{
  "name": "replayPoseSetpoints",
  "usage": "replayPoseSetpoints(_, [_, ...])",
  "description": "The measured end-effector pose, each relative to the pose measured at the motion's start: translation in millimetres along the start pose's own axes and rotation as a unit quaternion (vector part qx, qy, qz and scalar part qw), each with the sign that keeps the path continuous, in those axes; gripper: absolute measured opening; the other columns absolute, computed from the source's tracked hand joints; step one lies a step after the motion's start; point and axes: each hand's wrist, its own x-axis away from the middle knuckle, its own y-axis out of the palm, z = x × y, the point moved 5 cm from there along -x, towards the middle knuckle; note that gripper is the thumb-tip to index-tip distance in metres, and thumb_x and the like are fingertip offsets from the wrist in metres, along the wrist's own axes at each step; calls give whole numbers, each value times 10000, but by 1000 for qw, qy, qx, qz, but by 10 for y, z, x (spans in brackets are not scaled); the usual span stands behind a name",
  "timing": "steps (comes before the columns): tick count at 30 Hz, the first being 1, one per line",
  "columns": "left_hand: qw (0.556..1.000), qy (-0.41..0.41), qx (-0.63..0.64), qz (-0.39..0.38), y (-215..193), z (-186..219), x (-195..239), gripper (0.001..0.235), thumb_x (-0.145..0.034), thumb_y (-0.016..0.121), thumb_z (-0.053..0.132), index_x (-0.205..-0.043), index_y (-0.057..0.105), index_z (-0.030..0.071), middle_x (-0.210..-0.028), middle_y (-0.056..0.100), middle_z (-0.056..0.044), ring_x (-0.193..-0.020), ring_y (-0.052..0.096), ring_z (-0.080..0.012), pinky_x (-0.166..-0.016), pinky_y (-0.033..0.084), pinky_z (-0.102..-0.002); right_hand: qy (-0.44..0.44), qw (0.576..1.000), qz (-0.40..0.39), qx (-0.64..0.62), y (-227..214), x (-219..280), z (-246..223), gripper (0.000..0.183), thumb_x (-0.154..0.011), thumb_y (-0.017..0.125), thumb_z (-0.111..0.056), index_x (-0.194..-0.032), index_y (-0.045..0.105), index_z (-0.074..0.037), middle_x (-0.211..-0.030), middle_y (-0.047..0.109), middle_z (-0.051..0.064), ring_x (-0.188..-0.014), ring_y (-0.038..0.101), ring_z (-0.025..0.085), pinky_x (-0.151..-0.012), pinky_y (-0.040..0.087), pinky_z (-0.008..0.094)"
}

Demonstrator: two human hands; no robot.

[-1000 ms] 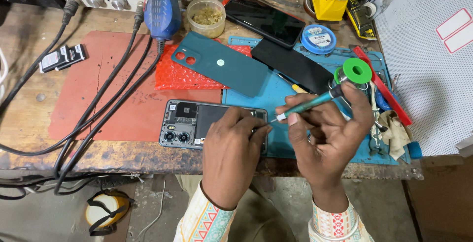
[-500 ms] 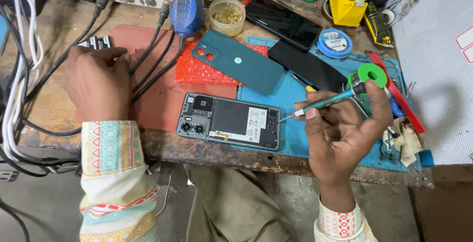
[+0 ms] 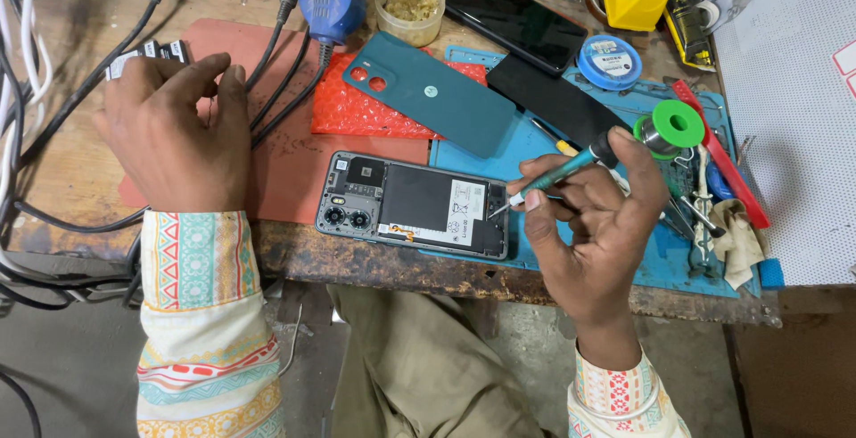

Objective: The person removes the back cover of a teal smartphone and uses a screwdriver to unscrew multiple screws from the internal frame. The person then uses a spudger to disconnect ribbon cables and remove internal components.

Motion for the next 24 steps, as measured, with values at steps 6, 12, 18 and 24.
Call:
replayPoseSetpoints(6, [999,15,40,18,-107,117,11,141,-994,782,115,-1129,797,76,-994,603,-79,-1023,554,-280,-933,369,-431,-19,999,-11,27,9,-13,-17,654,-1126,631,25,-1569,193,-176,-1202,693,210,-1037,755,239,-918,644,314])
replayPoseSetpoints(12, [997,39,57,29,-129,147,21,137,-991,802,114,-1124,797,80,-967,612,-62,-986,558,-262,-917,376,-424,-25,999,-17,12,24,-9,-28,655,-1126,636,26,-1574,203,-178,-1207,688,211,-1025,746,241,-938,635,320])
replayPoseSetpoints(18, [995,67,58,44,-210,311,-3,121,-1024,888,121,-1078,791,75,-963,602,-70,-935,554,-266,-873,409,-423,-75,996,-11,51,74,-73,-105,670,-1042,664,44,-1520,240,-157,-1192,605,233,-1002,699,256,-900,625,333])
replayPoseSetpoints(24, [970,-3,238,-48,-320,929,159,177,-983,842,103,-1124,758,36,-999,660,-97,-892,652,-244,-776,516,-355,-55,998,4,22,61,-117,-104,591,-1055,694,71,-1502,350,-105,-1139,656,138,-980,699,190,-910,614,300])
